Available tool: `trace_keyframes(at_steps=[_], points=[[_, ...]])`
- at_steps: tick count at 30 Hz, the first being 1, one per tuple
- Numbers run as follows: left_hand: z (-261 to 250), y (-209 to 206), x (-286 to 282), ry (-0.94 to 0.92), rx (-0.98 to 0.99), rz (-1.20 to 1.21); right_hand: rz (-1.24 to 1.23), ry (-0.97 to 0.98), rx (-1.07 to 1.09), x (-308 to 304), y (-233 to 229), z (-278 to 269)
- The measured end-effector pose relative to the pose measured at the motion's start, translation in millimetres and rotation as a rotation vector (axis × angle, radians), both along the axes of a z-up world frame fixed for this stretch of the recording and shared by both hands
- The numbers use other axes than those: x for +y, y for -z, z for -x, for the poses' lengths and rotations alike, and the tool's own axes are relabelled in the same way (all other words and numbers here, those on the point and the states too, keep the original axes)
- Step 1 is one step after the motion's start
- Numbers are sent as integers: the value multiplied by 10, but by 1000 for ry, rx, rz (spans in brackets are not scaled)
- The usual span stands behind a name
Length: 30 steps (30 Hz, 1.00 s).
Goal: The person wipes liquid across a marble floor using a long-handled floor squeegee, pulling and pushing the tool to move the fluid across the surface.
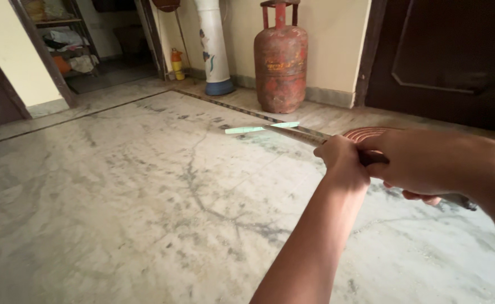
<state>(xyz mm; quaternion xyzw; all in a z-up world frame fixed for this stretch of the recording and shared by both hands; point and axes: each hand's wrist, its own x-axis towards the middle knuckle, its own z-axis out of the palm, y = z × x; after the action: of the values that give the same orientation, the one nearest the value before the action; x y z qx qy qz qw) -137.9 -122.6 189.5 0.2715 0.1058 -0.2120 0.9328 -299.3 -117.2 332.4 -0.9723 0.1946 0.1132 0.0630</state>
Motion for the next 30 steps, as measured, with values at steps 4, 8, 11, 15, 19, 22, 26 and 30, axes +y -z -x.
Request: trace_keyframes(at_steps=[4,8,11,15,19,22,26,30], points=[[-120,55,-82,1,-27,-43,-77,-114,-44,-111,157,-100],[-249,240,-143,-9,-41,-101,-112,-97,-81,-82,358,-255],[-363,428,-186,-18,-52,-104,-124,-77,-94,-118,476,-317],[-654,777,-308,-48,-32,34,-57,-101,-69,-164,686,-476],[-1093,1239,-410,64,-44,265,-206,-39,-170,-214,959,-597],[-1345,1565,-381,24,-59,202,-211,-127,-236,-209,1320,-780],[-1553,1776,-351,-37,-63,-30,-200,-173,-279,-251,1600,-953],[-1615,1915,-331,-84,-126,-139,-250,-131,-209,-224,1619,-1044]])
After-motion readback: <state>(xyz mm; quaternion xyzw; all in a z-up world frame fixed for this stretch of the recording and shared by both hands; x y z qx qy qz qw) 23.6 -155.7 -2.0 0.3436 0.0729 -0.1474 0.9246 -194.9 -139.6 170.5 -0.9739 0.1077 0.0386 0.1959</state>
